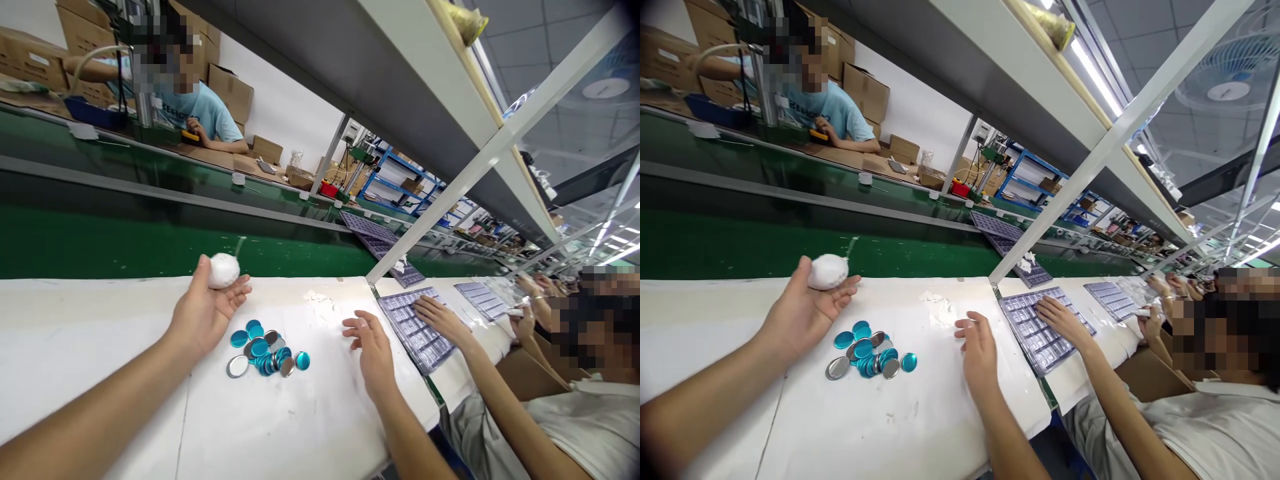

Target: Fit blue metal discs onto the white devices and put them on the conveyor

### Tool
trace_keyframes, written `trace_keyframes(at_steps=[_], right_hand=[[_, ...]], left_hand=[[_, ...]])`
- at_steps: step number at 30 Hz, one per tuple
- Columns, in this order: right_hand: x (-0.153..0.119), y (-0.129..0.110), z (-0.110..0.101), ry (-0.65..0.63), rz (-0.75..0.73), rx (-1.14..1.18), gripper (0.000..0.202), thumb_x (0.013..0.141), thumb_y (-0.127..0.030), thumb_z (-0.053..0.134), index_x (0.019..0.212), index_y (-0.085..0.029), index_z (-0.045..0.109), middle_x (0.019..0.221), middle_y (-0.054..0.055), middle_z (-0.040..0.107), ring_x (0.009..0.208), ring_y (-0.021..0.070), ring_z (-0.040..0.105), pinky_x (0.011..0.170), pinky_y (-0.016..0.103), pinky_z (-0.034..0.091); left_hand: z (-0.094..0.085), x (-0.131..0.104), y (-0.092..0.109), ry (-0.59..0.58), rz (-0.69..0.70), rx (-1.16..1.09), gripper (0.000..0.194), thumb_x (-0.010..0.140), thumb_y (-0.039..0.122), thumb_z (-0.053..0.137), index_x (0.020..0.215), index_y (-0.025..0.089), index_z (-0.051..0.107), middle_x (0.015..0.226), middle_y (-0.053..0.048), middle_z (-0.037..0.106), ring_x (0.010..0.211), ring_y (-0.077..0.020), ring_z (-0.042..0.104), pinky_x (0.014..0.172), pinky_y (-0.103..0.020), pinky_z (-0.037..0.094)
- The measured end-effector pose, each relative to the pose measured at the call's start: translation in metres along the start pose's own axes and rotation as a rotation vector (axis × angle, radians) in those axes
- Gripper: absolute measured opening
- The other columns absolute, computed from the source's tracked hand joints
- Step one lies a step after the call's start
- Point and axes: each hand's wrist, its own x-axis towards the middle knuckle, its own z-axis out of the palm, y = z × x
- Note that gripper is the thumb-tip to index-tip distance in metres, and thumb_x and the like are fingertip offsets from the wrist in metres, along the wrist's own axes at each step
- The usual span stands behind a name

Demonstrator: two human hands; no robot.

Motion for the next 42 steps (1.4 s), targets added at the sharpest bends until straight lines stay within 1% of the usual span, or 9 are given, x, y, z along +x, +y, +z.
trace_keyframes(at_steps=[4, 9, 18, 23, 28, 31, 33, 37, 42], right_hand=[[0.040, 0.025, -0.052, 0.283, 0.027, -0.148, 0.041, 0.095, -0.043, 0.051, 0.122, -0.013, 0.052, 0.112, 0.014, 0.069, 0.094, 0.0260, 0.068, 0.072, 0.035, 0.053], [0.102, 0.048, -0.121, 0.677, 0.111, -0.388, 0.043, 0.095, -0.033, 0.062, 0.134, -0.018, 0.051, 0.139, 0.013, 0.052, 0.119, 0.0292, 0.056, 0.098, 0.050, 0.048], [0.164, 0.045, -0.157, 0.700, 0.332, -0.447, 0.034, 0.097, -0.031, 0.062, 0.127, -0.017, 0.057, 0.127, 0.010, 0.060, 0.106, 0.0249, 0.064, 0.089, 0.046, 0.055], [0.141, 0.015, -0.132, 0.615, 0.232, -0.354, 0.048, 0.093, -0.032, 0.066, 0.135, -0.017, 0.050, 0.130, 0.013, 0.058, 0.111, 0.0283, 0.062, 0.093, 0.048, 0.052], [0.044, -0.012, -0.033, 0.245, -0.035, -0.103, 0.081, 0.083, -0.039, 0.070, 0.150, -0.025, 0.027, 0.116, 0.007, 0.069, 0.103, 0.0265, 0.068, 0.089, 0.039, 0.055], [-0.017, -0.030, 0.026, -0.122, -0.226, 0.201, 0.095, 0.074, -0.035, 0.078, 0.151, -0.028, 0.022, 0.125, 0.009, 0.064, 0.111, 0.0277, 0.064, 0.092, 0.040, 0.053], [-0.037, -0.039, 0.047, -0.268, -0.236, 0.214, 0.086, 0.077, -0.034, 0.075, 0.149, -0.029, 0.028, 0.130, 0.009, 0.061, 0.113, 0.0272, 0.062, 0.089, 0.040, 0.053], [-0.033, -0.036, 0.045, -0.360, -0.201, -0.108, 0.033, 0.089, -0.031, 0.058, 0.120, -0.022, 0.058, 0.106, 0.008, 0.066, 0.095, 0.0249, 0.062, 0.084, 0.040, 0.050], [-0.027, -0.023, 0.036, -0.513, -0.262, -0.607, 0.013, 0.084, -0.018, 0.059, 0.095, -0.019, 0.064, 0.101, 0.009, 0.063, 0.096, 0.0278, 0.060, 0.083, 0.040, 0.048]], left_hand=[[0.000, 0.002, 0.000, 0.005, -0.041, 0.014, 0.034, 0.101, 0.048, 0.039, 0.104, 0.016, 0.052, 0.109, -0.014, 0.070, 0.097, -0.0205, 0.069, 0.076, -0.026, 0.058], [0.002, 0.004, -0.010, -0.067, -0.071, 0.208, 0.032, 0.101, 0.043, 0.041, 0.108, 0.018, 0.059, 0.115, -0.009, 0.069, 0.085, -0.0164, 0.065, 0.070, -0.024, 0.058], [-0.009, 0.011, -0.025, -0.085, -0.015, 0.368, 0.030, 0.095, 0.047, 0.050, 0.102, 0.020, 0.062, 0.096, -0.007, 0.070, 0.071, -0.0161, 0.061, 0.059, -0.024, 0.055], [-0.003, 0.001, -0.026, -0.136, 0.013, 0.402, 0.026, 0.092, 0.045, 0.056, 0.095, 0.021, 0.065, 0.091, -0.004, 0.070, 0.068, -0.0146, 0.059, 0.057, -0.022, 0.051], [0.016, -0.035, -0.036, -0.365, -0.137, 0.459, 0.032, 0.086, 0.046, 0.065, 0.091, 0.015, 0.073, 0.091, -0.011, 0.073, 0.067, -0.0207, 0.065, 0.058, -0.030, 0.053], [0.027, -0.059, -0.043, -0.467, -0.275, 0.222, 0.035, 0.091, 0.048, 0.060, 0.114, 0.023, 0.068, 0.110, -0.010, 0.070, 0.085, -0.0242, 0.069, 0.075, -0.036, 0.055], [0.031, -0.067, -0.045, -0.443, -0.338, 0.072, 0.033, 0.093, 0.049, 0.056, 0.111, 0.023, 0.067, 0.099, -0.007, 0.071, 0.080, -0.0204, 0.066, 0.078, -0.036, 0.054], [0.030, -0.062, -0.041, -0.265, -0.358, 0.114, 0.046, 0.089, 0.063, 0.051, 0.080, 0.019, 0.063, 0.052, -0.001, 0.059, 0.046, -0.0124, 0.042, 0.056, -0.030, 0.048], [0.024, -0.053, -0.040, -0.204, -0.280, 0.210, 0.052, 0.083, 0.070, 0.053, 0.072, 0.020, 0.057, 0.046, 0.001, 0.054, 0.044, -0.0113, 0.037, 0.052, -0.025, 0.040]])
